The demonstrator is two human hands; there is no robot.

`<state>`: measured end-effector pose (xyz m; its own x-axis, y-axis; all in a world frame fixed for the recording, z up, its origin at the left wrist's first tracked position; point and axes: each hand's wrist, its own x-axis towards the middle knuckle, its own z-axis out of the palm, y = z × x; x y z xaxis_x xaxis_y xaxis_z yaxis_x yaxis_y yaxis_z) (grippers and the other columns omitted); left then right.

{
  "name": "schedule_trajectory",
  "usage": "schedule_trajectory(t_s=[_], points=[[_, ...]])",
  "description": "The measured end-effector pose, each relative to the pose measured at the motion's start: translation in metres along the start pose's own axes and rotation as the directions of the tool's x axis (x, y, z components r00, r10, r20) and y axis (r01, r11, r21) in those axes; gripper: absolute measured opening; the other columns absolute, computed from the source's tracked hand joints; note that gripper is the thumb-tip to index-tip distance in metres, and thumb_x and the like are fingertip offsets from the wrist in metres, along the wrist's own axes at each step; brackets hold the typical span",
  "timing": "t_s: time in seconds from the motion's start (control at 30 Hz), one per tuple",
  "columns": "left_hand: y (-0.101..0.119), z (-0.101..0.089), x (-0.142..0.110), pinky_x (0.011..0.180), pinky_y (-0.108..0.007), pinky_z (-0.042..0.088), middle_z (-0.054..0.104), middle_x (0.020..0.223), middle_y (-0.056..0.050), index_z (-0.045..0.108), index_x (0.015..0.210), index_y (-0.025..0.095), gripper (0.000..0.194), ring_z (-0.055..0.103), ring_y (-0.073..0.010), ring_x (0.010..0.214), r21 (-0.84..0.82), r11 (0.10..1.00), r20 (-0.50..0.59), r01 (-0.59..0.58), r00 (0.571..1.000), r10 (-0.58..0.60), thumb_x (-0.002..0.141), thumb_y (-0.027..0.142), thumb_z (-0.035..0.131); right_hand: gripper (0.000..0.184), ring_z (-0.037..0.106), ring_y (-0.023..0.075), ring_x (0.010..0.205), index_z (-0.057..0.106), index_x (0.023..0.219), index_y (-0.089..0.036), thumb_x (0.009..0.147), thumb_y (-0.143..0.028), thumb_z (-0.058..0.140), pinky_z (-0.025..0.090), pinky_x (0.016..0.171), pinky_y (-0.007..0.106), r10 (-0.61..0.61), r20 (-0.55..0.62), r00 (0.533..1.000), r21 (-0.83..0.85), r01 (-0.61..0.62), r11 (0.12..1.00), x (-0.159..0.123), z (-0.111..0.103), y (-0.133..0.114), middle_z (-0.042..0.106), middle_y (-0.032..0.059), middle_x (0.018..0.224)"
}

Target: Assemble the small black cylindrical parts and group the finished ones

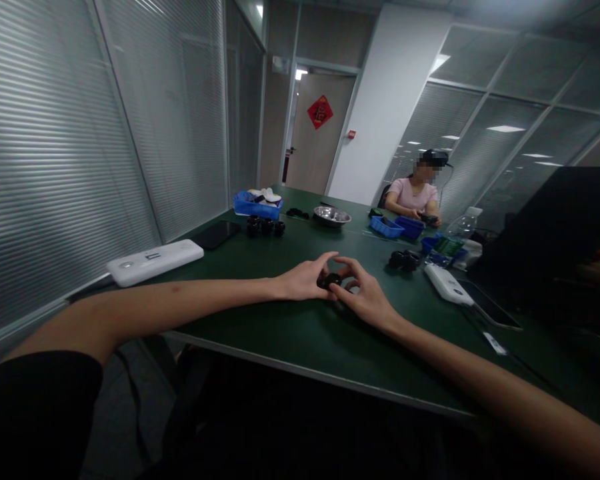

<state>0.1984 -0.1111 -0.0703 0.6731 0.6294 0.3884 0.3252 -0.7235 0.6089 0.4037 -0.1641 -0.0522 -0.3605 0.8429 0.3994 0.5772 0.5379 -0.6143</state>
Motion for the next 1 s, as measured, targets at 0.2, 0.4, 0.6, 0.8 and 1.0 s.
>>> schedule_trajectory(t_s=[0.2,0.4,0.6,0.8,1.0], points=[[0.0011,-0.0051,0.0007,0.101,-0.045,0.047,0.067,0.123,-0.014,0.019,0.160,0.015,0.104,0.065,-0.0307,0.117,-0.091,0.994,0.047,0.061,0.997,-0.057,0.076,0.036,0.078,0.037,0.064,0.0239,0.103,0.061,0.127,-0.023,0.090,-0.029,0.065,0.056,0.077,0.036,-0.109,0.034,0.993,-0.041,0.110,0.993,-0.0013,-0.0013,0.0002,0.065,0.0083,0.118],[-0.0016,-0.0044,0.0018,0.109,-0.047,0.043,0.067,0.126,-0.013,0.014,0.161,0.014,0.112,0.062,-0.0304,0.125,-0.192,0.978,0.103,0.080,0.993,-0.061,0.074,0.037,0.081,0.024,0.064,0.0209,0.090,0.069,0.117,-0.024,0.095,-0.032,0.063,0.055,0.074,0.035,-0.177,0.011,0.984,-0.104,0.177,0.979,-0.0008,-0.0023,0.0011,0.063,0.0077,0.111],[-0.0005,-0.0042,0.0018,0.102,-0.047,0.047,0.066,0.120,-0.013,0.023,0.159,0.013,0.104,0.065,-0.0306,0.116,-0.152,0.986,0.041,0.066,0.997,-0.060,0.074,0.036,0.081,0.026,0.064,0.0225,0.096,0.068,0.118,-0.024,0.094,-0.033,0.065,0.054,0.077,0.035,-0.176,0.008,0.984,-0.099,0.176,0.979,-0.0013,-0.0015,-0.0021,0.064,0.0074,0.113],[-0.0022,-0.0036,0.0018,0.106,-0.047,0.044,0.068,0.120,-0.013,0.017,0.160,0.015,0.107,0.065,-0.0288,0.118,-0.237,0.971,0.079,0.043,0.997,-0.025,0.075,0.029,0.079,0.021,0.064,0.0204,0.088,0.068,0.112,-0.022,0.093,-0.025,0.061,0.052,0.078,0.036,-0.183,0.021,0.983,-0.122,0.184,0.975,-0.0009,-0.0016,-0.0024,0.065,0.0065,0.107],[0.0001,-0.0046,0.0010,0.109,-0.049,0.043,0.065,0.131,-0.016,0.015,0.161,0.015,0.106,0.062,-0.0303,0.124,-0.272,0.961,0.098,0.057,0.995,-0.031,0.074,0.024,0.075,0.025,0.063,0.0215,0.092,0.067,0.116,-0.023,0.092,-0.031,0.065,0.053,0.075,0.034,-0.169,-0.012,0.985,-0.114,0.167,0.979,-0.0018,-0.0019,-0.0027,0.063,0.0072,0.111]])
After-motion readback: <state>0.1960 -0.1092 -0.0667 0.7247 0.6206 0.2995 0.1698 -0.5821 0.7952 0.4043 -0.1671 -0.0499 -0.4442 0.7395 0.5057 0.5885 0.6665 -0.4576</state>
